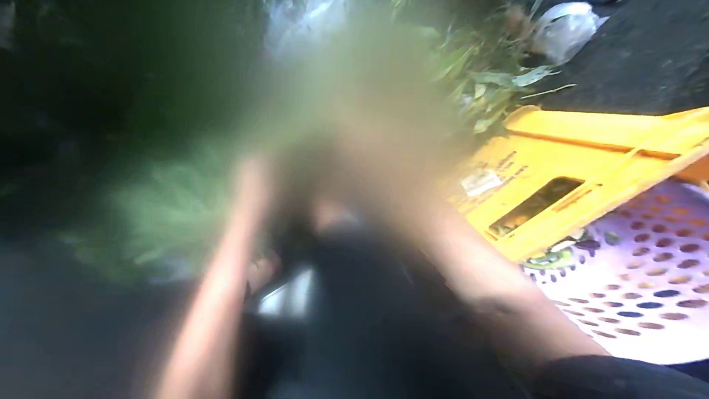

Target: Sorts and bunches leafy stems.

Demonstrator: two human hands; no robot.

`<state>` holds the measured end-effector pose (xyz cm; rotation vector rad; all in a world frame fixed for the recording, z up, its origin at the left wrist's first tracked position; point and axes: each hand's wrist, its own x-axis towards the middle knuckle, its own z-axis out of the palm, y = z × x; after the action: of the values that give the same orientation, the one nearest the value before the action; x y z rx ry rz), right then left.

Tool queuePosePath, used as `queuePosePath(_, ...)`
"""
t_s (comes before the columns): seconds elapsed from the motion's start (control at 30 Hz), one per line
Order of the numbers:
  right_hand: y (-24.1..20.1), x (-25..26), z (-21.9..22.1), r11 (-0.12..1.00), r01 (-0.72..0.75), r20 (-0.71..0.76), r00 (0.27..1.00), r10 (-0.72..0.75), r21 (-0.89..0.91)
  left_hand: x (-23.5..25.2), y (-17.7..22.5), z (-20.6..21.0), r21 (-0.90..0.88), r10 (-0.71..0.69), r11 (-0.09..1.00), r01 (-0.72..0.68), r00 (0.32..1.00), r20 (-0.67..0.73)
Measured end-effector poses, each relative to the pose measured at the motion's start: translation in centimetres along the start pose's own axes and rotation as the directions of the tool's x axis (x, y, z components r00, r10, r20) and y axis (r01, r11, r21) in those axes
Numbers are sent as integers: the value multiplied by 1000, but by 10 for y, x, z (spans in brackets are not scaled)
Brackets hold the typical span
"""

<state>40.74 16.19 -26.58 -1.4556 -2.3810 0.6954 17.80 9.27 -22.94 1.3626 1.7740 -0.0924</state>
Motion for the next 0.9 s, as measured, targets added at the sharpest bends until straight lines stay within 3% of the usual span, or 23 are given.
queuePosePath(0.1,7,-5,-9,979,-192,-294,942,165,-67,1,-4,-16,-164,-135,977,136,991,15)
queuePosePath(0.17,0,-20,-10,960,-273,-334,901,275,53,2,-12,-24,-308,-171,935,174,985,36)
queuePosePath(0.2,-5,-32,-1,957,-251,-314,906,285,144,1,-15,-26,-387,-179,903,187,982,59)
queuePosePath(0.27,-17,-50,46,912,-41,-390,895,215,408,-1,-16,-31,-494,-207,836,237,972,115)
queuePosePath(0.3,-40,-48,28,790,-204,-69,953,296,578,-2,-16,-32,-523,-219,813,255,967,130)
queuePosePath(0.33,-57,-40,15,673,-377,205,924,323,637,-3,-16,-32,-535,-224,803,260,965,133)
queuePosePath(0.4,-71,-28,25,533,-526,418,850,320,662,-5,-18,-30,-513,-211,822,247,969,130)
queuePosePath(0.47,-73,-19,44,413,-568,467,822,326,712,-7,-17,-28,-489,-190,844,220,976,111)
queuePosePath(0.63,-70,-8,56,535,-449,340,893,295,715,-15,-20,-19,-514,-179,848,131,983,-44)
queuePosePath(0.8,-67,-4,49,512,-447,348,894,282,733,-33,-13,-20,-605,-256,795,40,927,-275)
queuePosePath(0.9,-74,1,38,325,-549,467,832,299,770,-40,-6,-24,-480,-105,875,-69,939,-327)
